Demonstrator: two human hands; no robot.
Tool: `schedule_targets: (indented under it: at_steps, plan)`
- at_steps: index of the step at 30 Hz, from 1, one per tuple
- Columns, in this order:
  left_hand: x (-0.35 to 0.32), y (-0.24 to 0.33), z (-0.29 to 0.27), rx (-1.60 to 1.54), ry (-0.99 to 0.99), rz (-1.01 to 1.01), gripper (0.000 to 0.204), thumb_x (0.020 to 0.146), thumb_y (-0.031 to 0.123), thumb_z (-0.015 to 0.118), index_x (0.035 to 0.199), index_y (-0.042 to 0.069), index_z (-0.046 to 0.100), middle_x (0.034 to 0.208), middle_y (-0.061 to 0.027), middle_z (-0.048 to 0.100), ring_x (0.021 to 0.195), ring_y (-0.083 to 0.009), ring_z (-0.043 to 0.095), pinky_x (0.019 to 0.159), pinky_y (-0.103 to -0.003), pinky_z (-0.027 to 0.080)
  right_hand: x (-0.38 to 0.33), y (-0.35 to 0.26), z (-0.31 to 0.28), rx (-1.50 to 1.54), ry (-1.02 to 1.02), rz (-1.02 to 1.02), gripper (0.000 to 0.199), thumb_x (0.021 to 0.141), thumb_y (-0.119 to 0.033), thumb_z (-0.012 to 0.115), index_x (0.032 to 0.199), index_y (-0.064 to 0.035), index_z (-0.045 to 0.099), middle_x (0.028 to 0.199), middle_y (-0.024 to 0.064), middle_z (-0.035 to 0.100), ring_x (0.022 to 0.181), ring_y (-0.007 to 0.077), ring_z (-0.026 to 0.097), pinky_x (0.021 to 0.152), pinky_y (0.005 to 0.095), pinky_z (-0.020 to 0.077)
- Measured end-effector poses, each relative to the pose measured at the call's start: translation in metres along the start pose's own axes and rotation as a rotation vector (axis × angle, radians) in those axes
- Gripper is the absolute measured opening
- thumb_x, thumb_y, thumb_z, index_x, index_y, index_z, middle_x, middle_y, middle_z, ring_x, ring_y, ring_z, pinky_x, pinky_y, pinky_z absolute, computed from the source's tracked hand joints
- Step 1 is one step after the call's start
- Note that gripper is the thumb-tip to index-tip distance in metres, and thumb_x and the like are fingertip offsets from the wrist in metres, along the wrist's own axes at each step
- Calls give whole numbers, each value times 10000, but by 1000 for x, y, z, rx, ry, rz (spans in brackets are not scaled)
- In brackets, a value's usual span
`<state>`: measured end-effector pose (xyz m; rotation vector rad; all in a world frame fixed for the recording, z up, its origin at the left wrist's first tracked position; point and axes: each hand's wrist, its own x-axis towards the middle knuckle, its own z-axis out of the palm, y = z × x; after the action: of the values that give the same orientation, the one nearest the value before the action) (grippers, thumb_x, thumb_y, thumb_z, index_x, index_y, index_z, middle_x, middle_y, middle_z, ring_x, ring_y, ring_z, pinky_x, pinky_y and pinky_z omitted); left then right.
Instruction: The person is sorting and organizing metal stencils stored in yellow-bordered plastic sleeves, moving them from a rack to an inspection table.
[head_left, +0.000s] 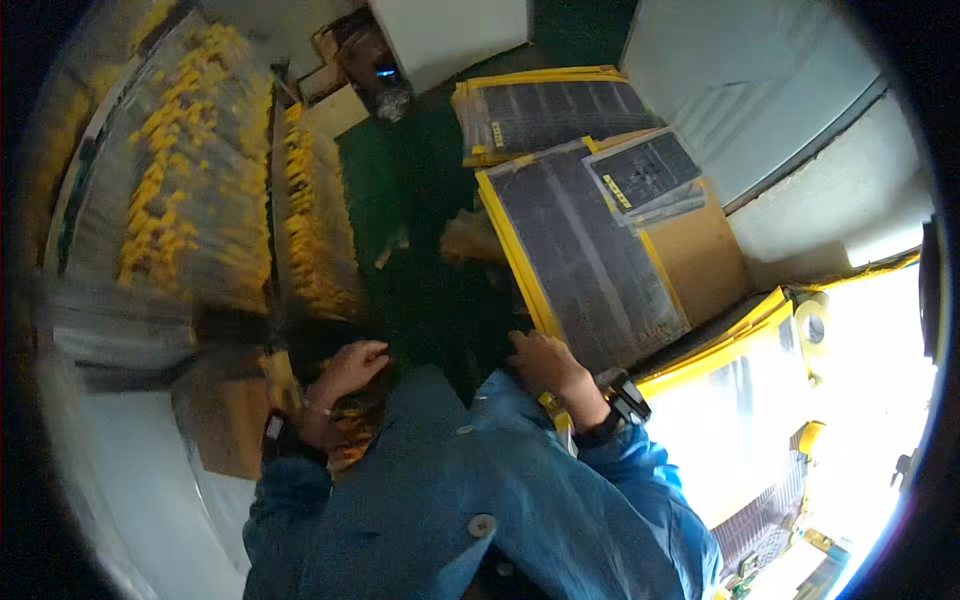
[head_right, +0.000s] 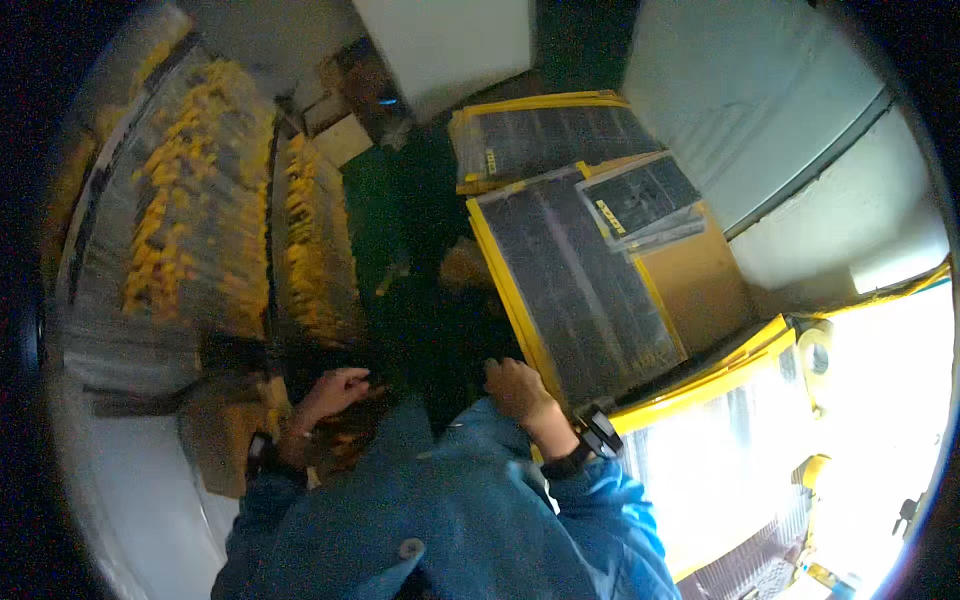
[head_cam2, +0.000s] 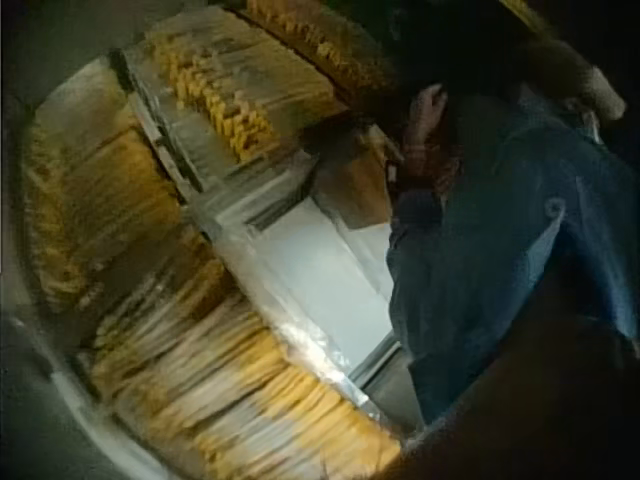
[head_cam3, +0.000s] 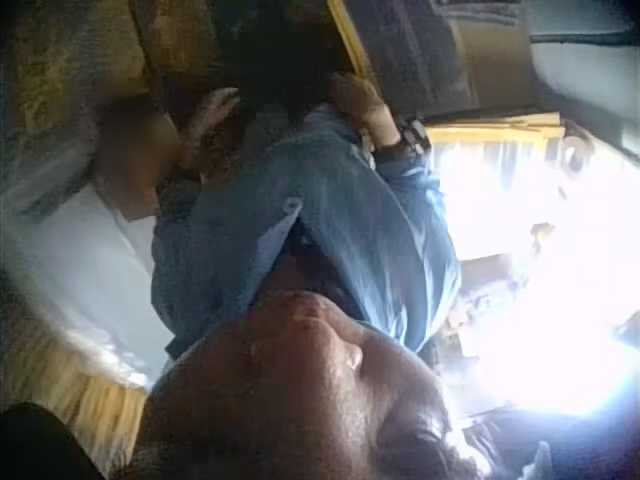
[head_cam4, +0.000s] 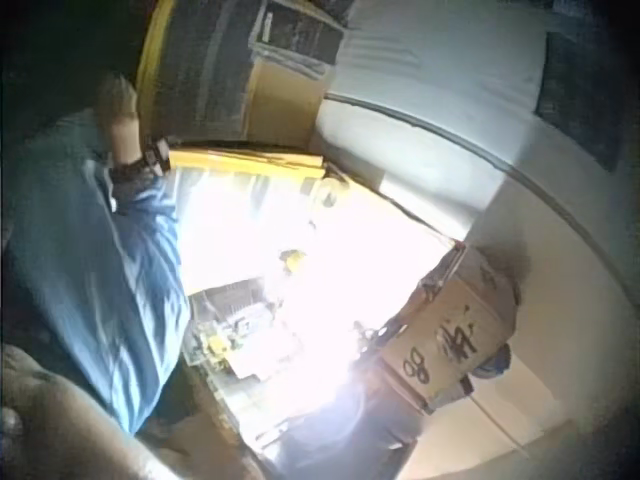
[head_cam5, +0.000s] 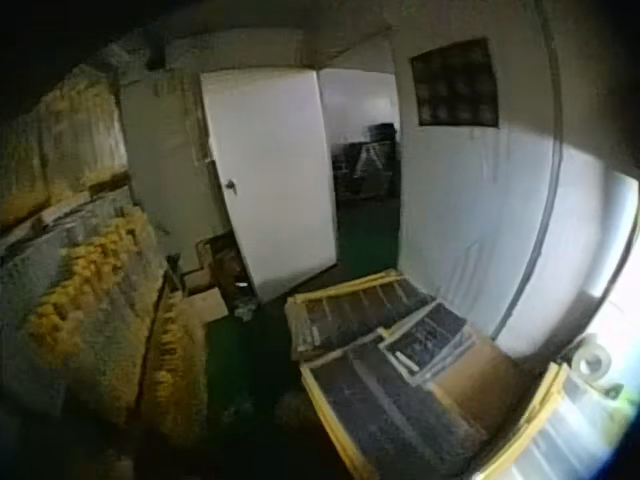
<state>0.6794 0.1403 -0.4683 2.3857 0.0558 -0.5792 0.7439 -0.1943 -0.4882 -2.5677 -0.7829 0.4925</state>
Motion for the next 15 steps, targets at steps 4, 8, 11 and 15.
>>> schedule_targets:
  at_steps: [4, 8, 11, 15]
  plan:
    - [139, -27, -28, 40, -158, 189, 331, 815, 226, 574, 1035, -21, 564, 907, -159, 625, 820, -240, 611, 703, -328, 477, 24, 37, 1, 210, 38, 234, 274, 797, -225, 520, 966, -9, 534, 885, 194, 602, 848, 326, 587, 737, 383, 475]
    - [285, -25, -61, 168, -340, 223, 330, 786, 242, 591, 997, -11, 586, 898, -164, 626, 802, -257, 611, 698, -330, 478, 55, 53, -2, 348, 44, 510, 331, 785, -203, 528, 1051, -5, 520, 978, 203, 582, 943, 332, 550, 794, 391, 446]
    - [397, -22, -89, 262, -372, 223, 294, 762, 240, 595, 949, 14, 613, 884, -161, 626, 806, -279, 606, 704, -340, 475, 84, 82, 8, 329, 112, 699, 403, 774, -231, 558, 1109, -12, 505, 1024, 203, 570, 962, 338, 540, 800, 391, 441]
    - [556, -76, -103, 381, -311, 299, 230, 717, 228, 569, 857, 63, 647, 883, -136, 626, 830, -307, 594, 717, -373, 474, 144, 76, -5, 397, 145, 1034, 433, 760, -246, 598, 1118, -21, 504, 1025, 206, 571, 934, 339, 555, 771, 390, 453]
